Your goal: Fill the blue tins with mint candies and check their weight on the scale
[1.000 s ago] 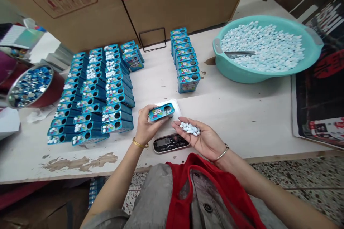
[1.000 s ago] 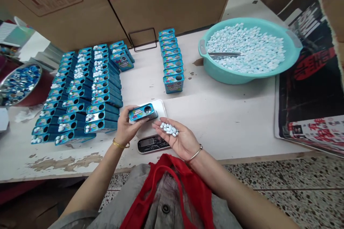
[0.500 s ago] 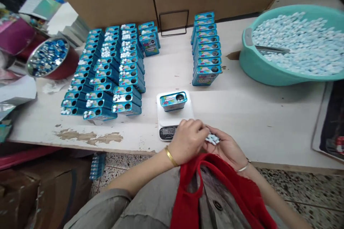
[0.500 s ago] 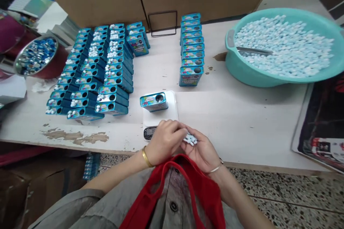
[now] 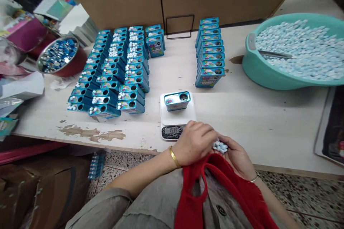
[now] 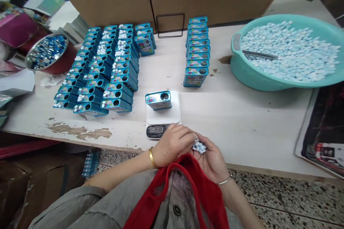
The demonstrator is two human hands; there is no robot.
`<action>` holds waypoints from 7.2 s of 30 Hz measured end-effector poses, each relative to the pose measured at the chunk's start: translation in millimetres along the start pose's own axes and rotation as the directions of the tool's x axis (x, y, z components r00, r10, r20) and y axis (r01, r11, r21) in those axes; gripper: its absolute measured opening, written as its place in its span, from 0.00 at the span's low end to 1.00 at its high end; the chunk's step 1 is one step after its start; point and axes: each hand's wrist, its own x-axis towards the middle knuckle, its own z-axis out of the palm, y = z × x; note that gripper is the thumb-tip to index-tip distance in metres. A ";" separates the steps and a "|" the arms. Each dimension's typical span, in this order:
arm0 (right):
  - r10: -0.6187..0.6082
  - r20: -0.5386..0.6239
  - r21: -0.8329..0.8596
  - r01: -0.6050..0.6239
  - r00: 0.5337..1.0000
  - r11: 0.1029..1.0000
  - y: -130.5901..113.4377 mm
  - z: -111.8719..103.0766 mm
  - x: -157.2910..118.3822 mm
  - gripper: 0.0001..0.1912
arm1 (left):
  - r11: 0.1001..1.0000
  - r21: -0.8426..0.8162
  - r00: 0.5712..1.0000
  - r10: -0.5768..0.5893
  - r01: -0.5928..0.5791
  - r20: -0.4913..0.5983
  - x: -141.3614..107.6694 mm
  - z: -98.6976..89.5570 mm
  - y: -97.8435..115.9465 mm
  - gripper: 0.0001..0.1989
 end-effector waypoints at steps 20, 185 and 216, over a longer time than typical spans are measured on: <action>-0.016 0.010 -0.190 0.017 1.000 0.982 -6.4 37.4 14.2 0.13 | 0.950 0.231 0.976 -0.194 0.212 -0.097 32.6 -77.3 -91.4 0.17; 0.113 0.102 -0.083 -0.105 0.988 0.991 -5.4 4.1 4.6 0.10 | 0.995 -0.048 0.941 -0.062 0.083 0.332 18.3 -3.8 13.3 0.09; -0.105 -0.019 0.067 0.106 0.994 0.992 -27.4 29.5 16.9 0.08 | 0.952 0.304 0.999 -0.036 0.038 -0.010 99.6 -47.3 -69.9 0.17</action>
